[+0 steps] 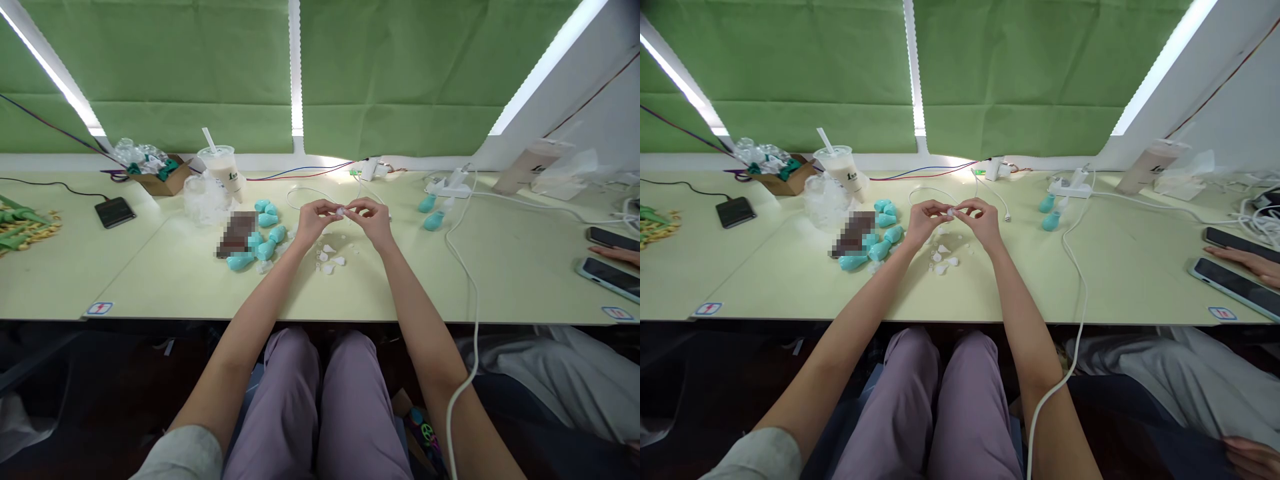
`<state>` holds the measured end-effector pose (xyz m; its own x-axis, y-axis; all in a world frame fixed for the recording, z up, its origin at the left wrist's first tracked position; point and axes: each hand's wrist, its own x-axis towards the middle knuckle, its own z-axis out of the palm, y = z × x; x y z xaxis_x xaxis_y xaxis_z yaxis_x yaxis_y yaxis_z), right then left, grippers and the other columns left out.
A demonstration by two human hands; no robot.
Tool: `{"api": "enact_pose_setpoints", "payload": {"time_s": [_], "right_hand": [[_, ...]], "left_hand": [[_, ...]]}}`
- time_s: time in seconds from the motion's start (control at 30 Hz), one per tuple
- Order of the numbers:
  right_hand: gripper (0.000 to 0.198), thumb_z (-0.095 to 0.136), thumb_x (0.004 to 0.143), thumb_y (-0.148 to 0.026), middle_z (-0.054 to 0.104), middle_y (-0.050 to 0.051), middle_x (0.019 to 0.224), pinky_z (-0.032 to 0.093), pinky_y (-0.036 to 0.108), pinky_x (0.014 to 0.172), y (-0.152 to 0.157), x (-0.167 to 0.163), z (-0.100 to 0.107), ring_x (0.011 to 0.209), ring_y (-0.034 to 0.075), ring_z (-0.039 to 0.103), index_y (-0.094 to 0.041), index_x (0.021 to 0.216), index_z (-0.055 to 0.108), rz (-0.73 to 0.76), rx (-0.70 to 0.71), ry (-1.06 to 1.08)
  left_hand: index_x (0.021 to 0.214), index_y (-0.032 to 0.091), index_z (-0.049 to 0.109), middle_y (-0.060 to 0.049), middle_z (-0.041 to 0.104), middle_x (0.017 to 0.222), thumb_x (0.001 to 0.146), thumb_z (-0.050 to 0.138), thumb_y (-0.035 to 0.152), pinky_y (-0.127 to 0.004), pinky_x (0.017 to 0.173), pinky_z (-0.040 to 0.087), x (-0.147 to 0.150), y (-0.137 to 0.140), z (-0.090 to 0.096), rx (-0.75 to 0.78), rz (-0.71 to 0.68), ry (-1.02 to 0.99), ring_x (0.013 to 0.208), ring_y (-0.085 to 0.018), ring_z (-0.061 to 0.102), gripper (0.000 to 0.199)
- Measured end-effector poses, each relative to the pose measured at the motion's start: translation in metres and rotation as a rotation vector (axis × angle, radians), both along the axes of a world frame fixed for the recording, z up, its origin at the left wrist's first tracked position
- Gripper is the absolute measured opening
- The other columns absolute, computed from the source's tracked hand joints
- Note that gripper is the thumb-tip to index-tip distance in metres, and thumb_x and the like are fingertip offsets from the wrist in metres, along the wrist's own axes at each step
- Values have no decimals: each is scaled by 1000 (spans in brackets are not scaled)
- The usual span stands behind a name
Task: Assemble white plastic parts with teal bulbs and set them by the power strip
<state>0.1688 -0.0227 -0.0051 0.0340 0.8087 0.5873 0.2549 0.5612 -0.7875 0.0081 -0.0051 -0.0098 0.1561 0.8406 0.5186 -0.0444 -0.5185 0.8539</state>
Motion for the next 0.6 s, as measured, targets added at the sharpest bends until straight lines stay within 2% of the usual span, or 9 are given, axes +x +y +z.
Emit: {"api": "enact_pose_setpoints", "payload": {"time_s": [0.17, 0.4, 0.6], "right_hand": [[19, 75, 66, -41, 68, 2, 85, 36, 26, 55, 1, -1, -1, 67, 12, 53, -23, 72, 71, -4, -29, 46], [22, 76, 63, -41, 69, 0, 79, 43, 27, 62, 2, 2, -2, 67, 12, 55, -22, 74, 71, 87, -210, 116], [19, 76, 63, -39, 69, 0, 80, 43, 26, 60, -1, 2, 1, 68, 12, 54, -23, 72, 71, 97, -205, 120]], "left_hand": [[76, 15, 70, -6, 73, 84, 63, 76, 29, -30, 73, 51, 0, 0, 0, 28, 29, 8, 78, -16, 66, 20], [74, 17, 71, -5, 73, 83, 66, 74, 27, -31, 73, 51, 2, 0, -1, 83, 64, 40, 80, -17, 67, 13], [74, 18, 72, -5, 74, 83, 68, 72, 28, -32, 73, 52, 4, -4, 0, 131, 107, 57, 77, -17, 66, 11]]}}
